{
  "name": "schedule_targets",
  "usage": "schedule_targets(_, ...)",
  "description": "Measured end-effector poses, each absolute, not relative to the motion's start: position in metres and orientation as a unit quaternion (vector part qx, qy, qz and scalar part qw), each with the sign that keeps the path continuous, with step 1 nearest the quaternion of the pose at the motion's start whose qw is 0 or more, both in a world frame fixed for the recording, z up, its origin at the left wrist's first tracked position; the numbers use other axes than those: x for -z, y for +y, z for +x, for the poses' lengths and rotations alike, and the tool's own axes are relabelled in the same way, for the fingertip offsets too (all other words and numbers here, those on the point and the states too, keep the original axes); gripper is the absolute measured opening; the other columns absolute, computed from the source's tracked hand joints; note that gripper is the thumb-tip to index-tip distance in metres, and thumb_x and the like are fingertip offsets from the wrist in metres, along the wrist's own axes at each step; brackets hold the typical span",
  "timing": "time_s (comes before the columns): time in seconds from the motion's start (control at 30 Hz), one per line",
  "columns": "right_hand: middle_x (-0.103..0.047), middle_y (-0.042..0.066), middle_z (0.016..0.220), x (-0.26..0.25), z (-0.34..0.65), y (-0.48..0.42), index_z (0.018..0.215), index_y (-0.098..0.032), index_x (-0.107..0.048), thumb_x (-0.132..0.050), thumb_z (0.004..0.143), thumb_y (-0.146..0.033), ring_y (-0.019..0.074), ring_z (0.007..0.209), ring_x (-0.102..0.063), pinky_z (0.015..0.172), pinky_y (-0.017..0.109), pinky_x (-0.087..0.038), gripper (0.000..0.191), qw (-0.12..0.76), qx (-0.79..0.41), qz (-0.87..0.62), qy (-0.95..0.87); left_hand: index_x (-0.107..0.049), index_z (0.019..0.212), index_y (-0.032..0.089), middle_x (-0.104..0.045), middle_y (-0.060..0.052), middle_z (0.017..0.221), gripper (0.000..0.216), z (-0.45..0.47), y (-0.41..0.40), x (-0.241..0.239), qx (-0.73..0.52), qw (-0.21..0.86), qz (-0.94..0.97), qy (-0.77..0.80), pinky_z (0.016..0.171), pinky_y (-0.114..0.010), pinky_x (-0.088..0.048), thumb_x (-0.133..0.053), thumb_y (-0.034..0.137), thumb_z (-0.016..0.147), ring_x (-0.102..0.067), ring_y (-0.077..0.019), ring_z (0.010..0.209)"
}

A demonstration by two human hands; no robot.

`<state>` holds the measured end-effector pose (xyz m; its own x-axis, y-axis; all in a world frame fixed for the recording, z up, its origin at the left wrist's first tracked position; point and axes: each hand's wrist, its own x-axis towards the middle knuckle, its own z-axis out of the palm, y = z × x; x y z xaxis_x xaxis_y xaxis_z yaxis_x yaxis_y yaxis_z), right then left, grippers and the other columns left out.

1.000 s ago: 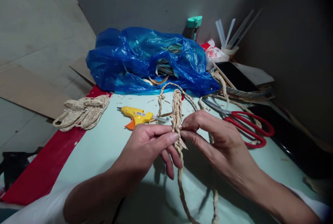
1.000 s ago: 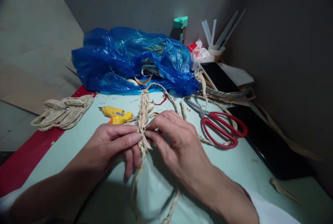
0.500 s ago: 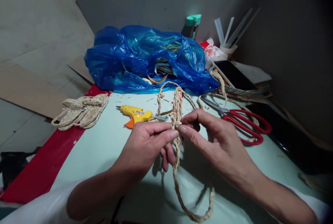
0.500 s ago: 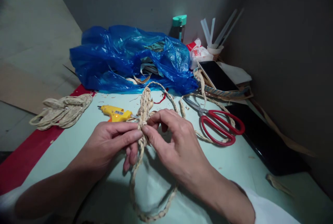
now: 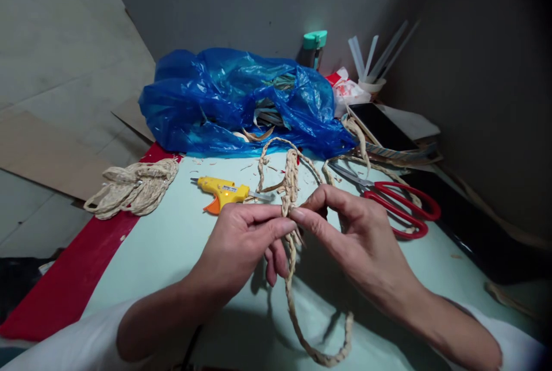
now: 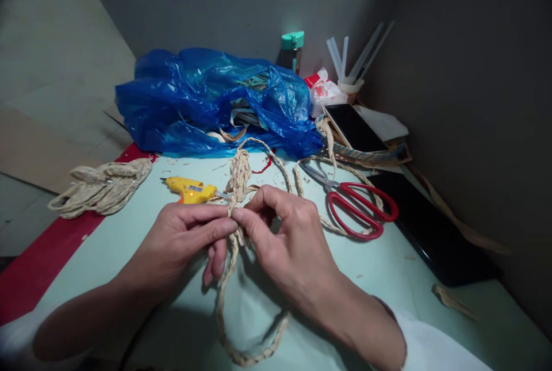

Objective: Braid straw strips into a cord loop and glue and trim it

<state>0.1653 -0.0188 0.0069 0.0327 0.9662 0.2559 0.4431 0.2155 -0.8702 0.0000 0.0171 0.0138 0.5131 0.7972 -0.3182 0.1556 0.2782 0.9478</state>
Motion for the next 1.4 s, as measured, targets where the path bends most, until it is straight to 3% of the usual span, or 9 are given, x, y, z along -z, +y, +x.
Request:
schedule_targets(0.17,-0.056,-0.002,0.066,-0.003,0.17,-0.01,0.072,-0.018,-0.057,-0.072,0.083,-0.038,0.0114,0.062,-0.05,0.057,0.023,-0.039,0.027,0.458,-0.458,-0.514,-0.562,-0.067,0.074,0.014,-0.062,0.001,0.048,0.025,-0.006,0.018,-0.01,-0.246,0.676,0.566,0.402,0.043,-0.019,-0.04,-0.064,0.034,0.088,-0.05,-0.0075,0.038)
schedule_targets(0.33,-0.057,-0.003,0.081,0.002,0.173,-0.005,0.096,-0.02,-0.055,-0.077,0.079,-0.031,0.0119,0.074,-0.057,0.068,0.023,-0.046,0.03,0.488,-0.587,-0.419,-0.491,-0.068,0.076,0.014,-0.061,0.001,0.049,0.026,-0.007,0.018,-0.01,-0.247,0.7,0.553,0.379,0.045,-0.019,-0.039,-0.061,0.035,0.09,-0.049,-0.0072,0.039)
schedule_targets(0.53,-0.052,-0.001,0.078,-0.006,0.172,-0.012,0.087,-0.019,-0.056,-0.063,0.091,-0.032,0.0131,0.073,-0.05,0.065,0.025,-0.042,0.016,0.448,-0.512,-0.46,-0.57,-0.066,0.073,0.015,-0.056,0.003,0.045,0.02,-0.004,0.015,-0.013,-0.238,0.681,0.559,0.409,0.044,-0.019,-0.038,-0.061,0.028,0.087,-0.045,-0.0073,0.039)
schedule_targets(0.7,-0.05,-0.001,0.075,-0.008,0.168,-0.013,0.083,-0.019,-0.055,-0.059,0.09,-0.029,0.0132,0.069,-0.047,0.06,0.025,-0.04,0.014,0.442,-0.452,-0.494,-0.596,-0.065,0.073,0.014,-0.046,0.006,0.043,0.012,0.0,0.014,-0.013,-0.241,0.648,0.574,0.438,0.041,-0.018,-0.028,-0.063,0.022,0.082,-0.036,-0.0059,0.04)
schedule_targets(0.93,-0.061,0.001,0.083,-0.005,0.183,-0.008,0.089,-0.019,-0.065,-0.062,0.092,-0.034,0.0164,0.082,-0.059,0.075,0.028,-0.049,0.016,0.423,-0.542,-0.433,-0.583,-0.063,0.069,0.014,-0.037,0.007,0.049,0.019,-0.003,0.015,-0.012,-0.252,0.69,0.549,0.399,0.044,-0.02,-0.019,-0.061,0.023,0.086,-0.027,-0.004,0.044)
schedule_targets(1.03,-0.067,0.001,0.094,-0.002,0.189,-0.004,0.104,-0.022,-0.07,-0.063,0.093,-0.032,0.0149,0.088,-0.063,0.085,0.028,-0.05,0.017,0.427,-0.621,-0.362,-0.549,-0.065,0.071,0.012,-0.044,0.005,0.055,0.018,-0.006,0.017,-0.012,-0.247,0.737,0.511,0.366,0.046,-0.022,-0.016,-0.062,0.023,0.086,-0.025,-0.0018,0.044)
schedule_targets(1.13,-0.071,0.002,0.1,0.001,0.192,-0.002,0.113,-0.024,-0.072,-0.065,0.091,-0.027,0.0128,0.086,-0.065,0.084,0.026,-0.05,0.022,0.429,-0.665,-0.32,-0.521,-0.068,0.078,0.009,-0.056,0.0,0.064,0.016,-0.007,0.018,-0.013,-0.24,0.771,0.478,0.344,0.047,-0.023,-0.013,-0.062,0.023,0.084,-0.025,0.0001,0.043)
schedule_targets(1.4,-0.074,0.002,0.099,0.006,0.189,0.001,0.106,-0.025,-0.076,-0.07,0.089,-0.025,0.0136,0.092,-0.067,0.083,0.025,-0.051,0.018,0.452,-0.656,-0.314,-0.517,-0.065,0.08,0.009,-0.056,-0.001,0.066,0.013,-0.006,0.021,-0.013,-0.224,0.8,0.457,0.318,0.045,-0.021,-0.011,-0.061,0.02,0.081,-0.023,0.0003,0.043)
